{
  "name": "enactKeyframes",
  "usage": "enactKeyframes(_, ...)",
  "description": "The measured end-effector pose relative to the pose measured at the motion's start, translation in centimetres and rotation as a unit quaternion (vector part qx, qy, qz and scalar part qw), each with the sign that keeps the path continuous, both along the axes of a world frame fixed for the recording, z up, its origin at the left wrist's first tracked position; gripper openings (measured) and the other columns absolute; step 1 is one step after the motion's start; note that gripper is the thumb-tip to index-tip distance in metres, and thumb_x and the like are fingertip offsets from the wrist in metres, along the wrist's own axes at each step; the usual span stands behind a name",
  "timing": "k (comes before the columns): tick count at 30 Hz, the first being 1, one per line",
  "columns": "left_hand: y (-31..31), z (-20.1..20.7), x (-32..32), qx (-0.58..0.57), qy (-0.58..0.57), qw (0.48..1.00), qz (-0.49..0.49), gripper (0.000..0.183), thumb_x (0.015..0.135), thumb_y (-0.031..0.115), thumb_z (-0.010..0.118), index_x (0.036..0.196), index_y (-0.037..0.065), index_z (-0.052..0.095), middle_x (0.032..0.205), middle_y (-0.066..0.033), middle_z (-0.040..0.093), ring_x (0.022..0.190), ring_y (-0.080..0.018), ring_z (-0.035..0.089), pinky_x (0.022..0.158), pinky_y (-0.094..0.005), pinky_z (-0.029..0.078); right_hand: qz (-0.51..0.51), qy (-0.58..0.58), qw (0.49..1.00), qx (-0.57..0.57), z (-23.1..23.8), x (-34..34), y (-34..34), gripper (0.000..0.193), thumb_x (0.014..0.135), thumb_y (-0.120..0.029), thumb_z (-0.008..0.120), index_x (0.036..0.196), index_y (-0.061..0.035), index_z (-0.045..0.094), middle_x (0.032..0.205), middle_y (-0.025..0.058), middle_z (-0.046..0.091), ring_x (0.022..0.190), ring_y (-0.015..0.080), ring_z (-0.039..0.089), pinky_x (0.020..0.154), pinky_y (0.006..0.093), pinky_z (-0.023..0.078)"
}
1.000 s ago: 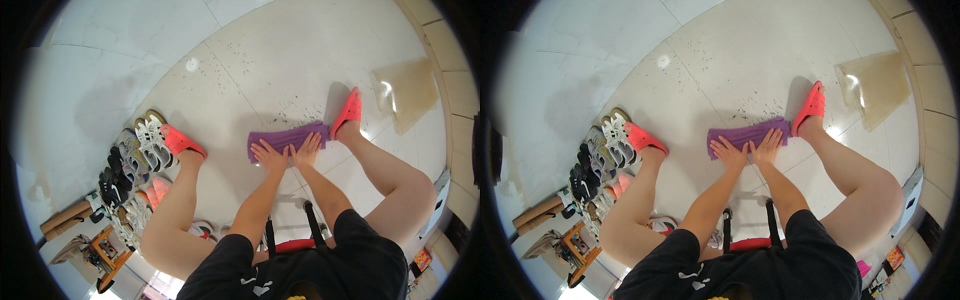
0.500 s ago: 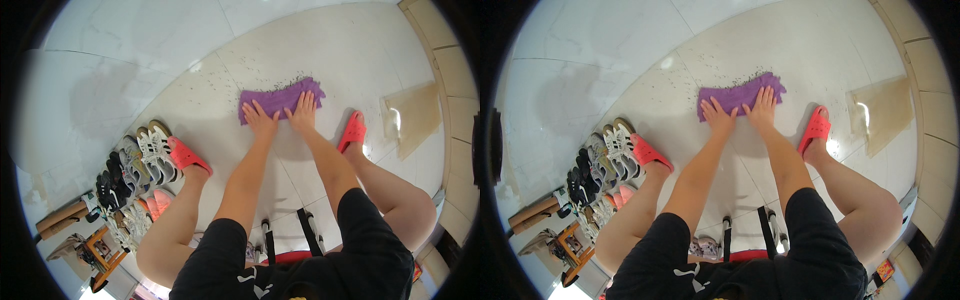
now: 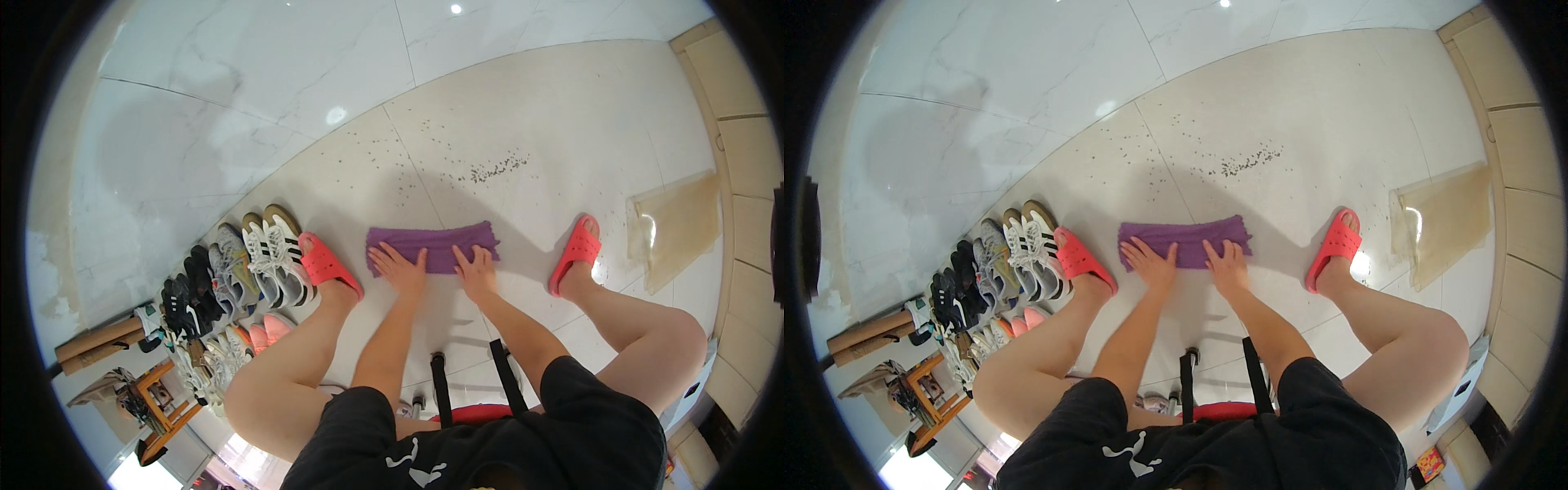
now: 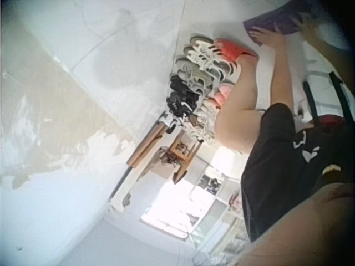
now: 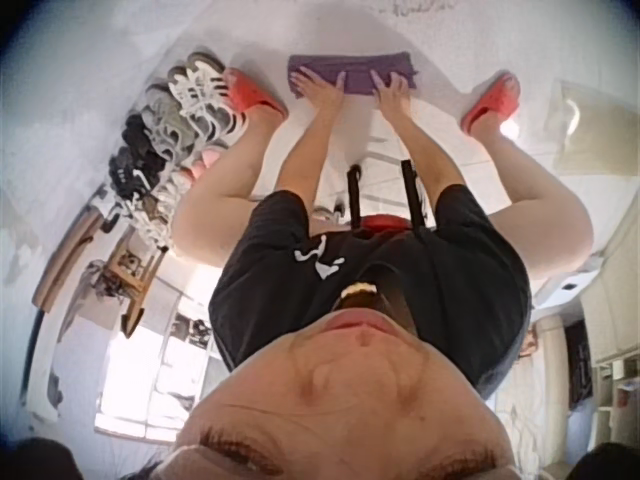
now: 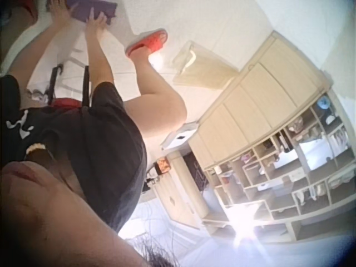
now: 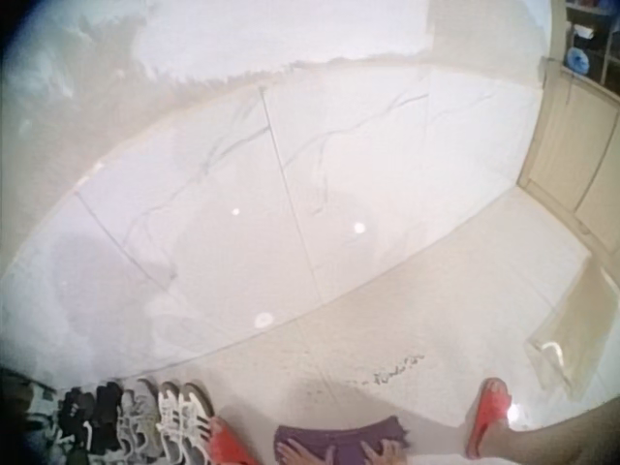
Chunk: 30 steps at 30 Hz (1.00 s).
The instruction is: The person holds a metal basin containing soil, places it on the floor, and uses a purple cloth to wipe spilled soil from the tiled floor near a row of shoes.
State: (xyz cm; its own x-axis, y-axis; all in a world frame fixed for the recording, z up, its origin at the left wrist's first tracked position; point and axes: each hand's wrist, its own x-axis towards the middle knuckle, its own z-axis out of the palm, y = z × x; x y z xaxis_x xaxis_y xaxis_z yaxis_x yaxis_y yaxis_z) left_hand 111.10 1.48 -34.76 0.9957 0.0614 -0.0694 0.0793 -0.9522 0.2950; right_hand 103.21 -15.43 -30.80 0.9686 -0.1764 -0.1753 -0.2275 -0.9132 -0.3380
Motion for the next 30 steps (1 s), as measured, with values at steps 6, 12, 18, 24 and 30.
enactKeyframes(6, -0.4, 1.7, 13.0, -0.022, 0.026, 0.992, -0.122, 0.109, 0.080, 0.055, 0.070, 0.150, -0.006, 0.015, 0.155, -0.0347, 0.009, 0.146, -0.0467, 0.007, 0.117, -0.0546, 0.012, -0.040, -0.089, 0.990, 0.106, -0.2, 7.1, 1.0, 0.047, 0.087, -0.017, 0.066, 0.133, -0.0216, 0.058, 0.101, 0.0108, 0.049, 0.095, 0.0272, 0.051, 0.077, 0.0402, 0.049)
enactKeyframes(12, -11.5, 1.0, 16.8, -0.032, 0.009, 0.962, -0.272, 0.107, 0.082, 0.062, 0.064, 0.151, -0.004, 0.016, 0.157, -0.0320, 0.009, 0.146, -0.0462, 0.007, 0.117, -0.0566, 0.012, -0.190, -0.082, 0.978, 0.012, -4.4, 6.5, -3.4, 0.048, 0.089, -0.014, 0.063, 0.136, -0.0211, 0.056, 0.095, 0.0107, 0.049, 0.091, 0.0278, 0.052, 0.078, 0.0389, 0.048)
enactKeyframes(18, -19.6, 0.5, 12.9, -0.115, -0.017, 0.945, -0.305, 0.101, 0.083, 0.059, 0.063, 0.151, -0.003, 0.020, 0.156, -0.0320, 0.011, 0.146, -0.0458, 0.008, 0.116, -0.0565, 0.013, -0.270, -0.108, 0.957, 0.004, -3.5, 3.8, -11.8, 0.047, 0.089, -0.009, 0.062, 0.134, -0.0222, 0.058, 0.093, 0.0105, 0.049, 0.089, 0.0280, 0.052, 0.078, 0.0394, 0.046)
enactKeyframes(24, -13.7, 1.2, 8.7, -0.097, 0.029, 0.962, -0.255, 0.097, 0.086, 0.056, 0.061, 0.151, -0.003, 0.018, 0.156, -0.0323, 0.007, 0.146, -0.0464, 0.007, 0.116, -0.0567, 0.013, -0.188, -0.097, 0.977, 0.015, -2.7, 2.1, -11.6, 0.044, 0.089, -0.008, 0.061, 0.131, -0.0209, 0.061, 0.094, 0.0109, 0.049, 0.089, 0.0279, 0.052, 0.078, 0.0390, 0.046)
enactKeyframes(30, -2.7, 1.2, 6.3, -0.039, 0.040, 0.990, -0.129, 0.098, 0.088, 0.053, 0.060, 0.152, -0.004, 0.012, 0.156, -0.0339, 0.005, 0.146, -0.0470, 0.006, 0.117, -0.0561, 0.010, -0.098, -0.015, 0.989, 0.112, -4.6, 2.6, -3.8, 0.050, 0.084, -0.005, 0.059, 0.131, -0.0224, 0.060, 0.098, 0.0120, 0.050, 0.093, 0.0295, 0.053, 0.080, 0.0391, 0.048)
